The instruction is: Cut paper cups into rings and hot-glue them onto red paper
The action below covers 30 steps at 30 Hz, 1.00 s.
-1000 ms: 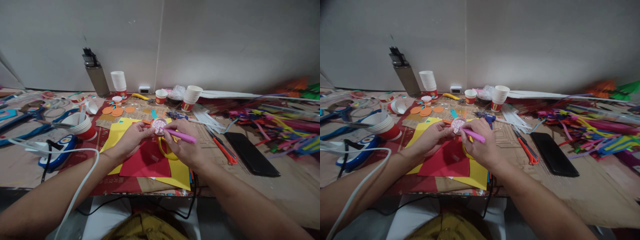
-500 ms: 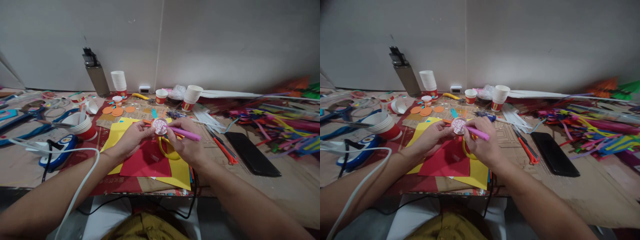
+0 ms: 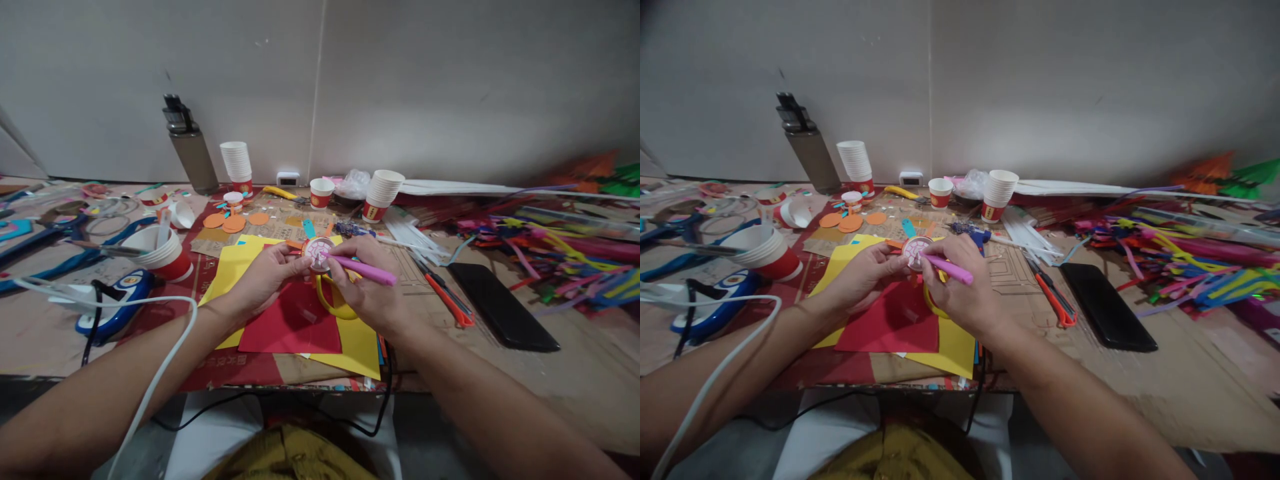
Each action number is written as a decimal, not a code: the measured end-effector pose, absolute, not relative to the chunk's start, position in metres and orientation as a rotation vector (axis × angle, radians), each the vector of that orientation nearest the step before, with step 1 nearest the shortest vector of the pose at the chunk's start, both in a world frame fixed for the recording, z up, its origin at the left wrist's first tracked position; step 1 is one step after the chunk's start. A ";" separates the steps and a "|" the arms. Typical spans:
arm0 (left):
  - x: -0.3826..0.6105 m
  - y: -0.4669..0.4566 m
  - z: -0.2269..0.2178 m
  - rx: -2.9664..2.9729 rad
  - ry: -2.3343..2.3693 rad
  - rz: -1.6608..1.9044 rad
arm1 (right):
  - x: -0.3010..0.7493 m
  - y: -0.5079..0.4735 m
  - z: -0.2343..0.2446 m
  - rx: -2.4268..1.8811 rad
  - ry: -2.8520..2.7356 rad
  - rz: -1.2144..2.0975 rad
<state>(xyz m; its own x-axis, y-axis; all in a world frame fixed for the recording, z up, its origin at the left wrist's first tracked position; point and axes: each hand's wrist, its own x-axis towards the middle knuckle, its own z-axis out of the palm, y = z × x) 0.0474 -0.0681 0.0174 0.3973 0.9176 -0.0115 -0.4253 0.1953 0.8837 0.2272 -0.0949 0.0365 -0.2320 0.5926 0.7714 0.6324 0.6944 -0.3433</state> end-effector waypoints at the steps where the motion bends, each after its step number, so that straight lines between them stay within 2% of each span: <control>1: 0.047 -0.068 0.017 0.946 0.633 1.035 | 0.227 -0.095 0.037 -0.945 -1.926 -0.056; 14: 0.046 -0.063 0.016 0.893 0.660 1.042 | 0.228 -0.098 0.041 -0.982 -1.829 -0.012; 25: 0.033 -0.040 0.009 0.830 0.686 1.143 | 0.235 -0.085 0.039 -1.030 -1.634 0.256; 30: 0.026 -0.029 0.010 0.743 0.709 1.252 | 0.240 -0.075 0.032 -1.059 -1.690 0.206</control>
<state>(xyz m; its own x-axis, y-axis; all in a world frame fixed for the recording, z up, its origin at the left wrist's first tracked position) 0.0258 -0.0293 0.0102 0.1725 0.9828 -0.0653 -0.5617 0.1526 0.8132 0.2401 -0.0753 0.0316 -0.0247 0.7258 0.6875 0.5391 0.5888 -0.6023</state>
